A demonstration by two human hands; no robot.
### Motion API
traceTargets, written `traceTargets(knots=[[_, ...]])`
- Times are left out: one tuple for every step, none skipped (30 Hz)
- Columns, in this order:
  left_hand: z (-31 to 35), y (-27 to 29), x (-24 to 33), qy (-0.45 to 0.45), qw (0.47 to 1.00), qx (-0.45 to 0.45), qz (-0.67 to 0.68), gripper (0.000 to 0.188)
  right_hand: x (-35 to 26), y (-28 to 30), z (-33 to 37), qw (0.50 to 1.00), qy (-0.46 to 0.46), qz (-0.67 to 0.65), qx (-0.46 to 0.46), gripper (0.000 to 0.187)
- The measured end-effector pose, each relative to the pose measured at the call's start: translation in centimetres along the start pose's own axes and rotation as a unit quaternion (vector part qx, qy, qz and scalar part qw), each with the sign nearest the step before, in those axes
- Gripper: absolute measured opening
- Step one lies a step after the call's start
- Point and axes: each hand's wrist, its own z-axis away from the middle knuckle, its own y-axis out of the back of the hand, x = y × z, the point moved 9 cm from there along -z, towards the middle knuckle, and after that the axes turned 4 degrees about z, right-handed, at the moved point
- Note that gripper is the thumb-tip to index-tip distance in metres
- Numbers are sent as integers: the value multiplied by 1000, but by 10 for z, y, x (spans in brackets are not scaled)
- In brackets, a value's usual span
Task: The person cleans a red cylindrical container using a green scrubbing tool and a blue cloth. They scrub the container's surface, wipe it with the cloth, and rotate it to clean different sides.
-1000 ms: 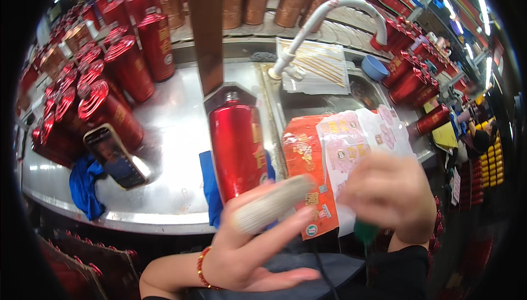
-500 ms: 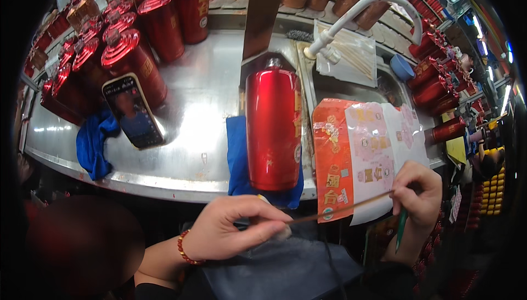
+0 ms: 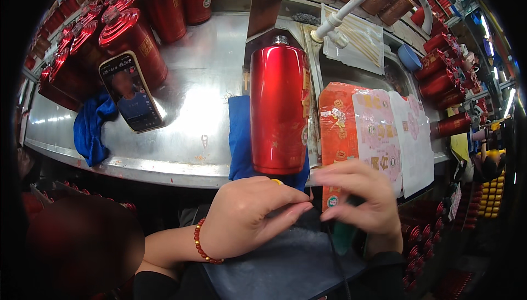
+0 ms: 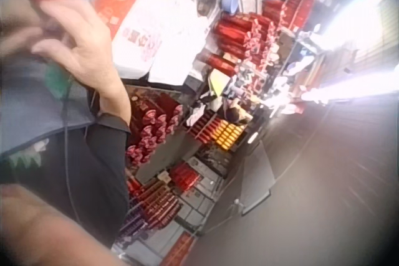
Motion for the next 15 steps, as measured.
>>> traceTargets(knots=[[0,3,1,-5,1000,18,1,15,4,-11,-6,999,-16,-7,-33,46],[0,6,2,-10,999,37,3,14,11,-20,-12,997,-32,-12,-68,49],[0,10,-1,-21,999,43,6,12,15,-24,-19,997,-25,-17,-74,36],[1,14,-8,22,998,52,23,10,21,-25,-22,997,-24,-13,-77,32],[3,18,-14,48,997,55,29,8,26,-28,-25,996,-22,-10,-83,28],[4,21,-19,73,995,57,35,7,29,-30,-28,996,-21,-7,-89,24],[5,23,-26,94,992,67,56,6,29,-28,-29,996,-53,-30,-69,12],[7,23,-34,116,987,76,76,6,32,-27,-29,996,-64,-32,-59,11],[9,24,-41,137,982,85,97,6,35,-25,-28,995,-74,-34,-49,10],[10,25,-44,144,980,91,107,6,38,-23,-27,995,-85,-36,-38,9],[11,25,-47,150,977,96,117,6,41,-22,-27,995,-91,-46,-23,6],[11,26,-50,157,974,100,127,7,44,-22,-26,993,-100,-55,-16,7],[12,26,-53,167,970,102,141,7,47,-22,-24,992,-110,-63,-10,7],[12,26,-56,177,966,104,155,7,50,-22,-23,990,-120,-72,-2,8],[13,26,-58,187,962,105,168,8,52,-21,-22,990,-122,-73,6,8]])
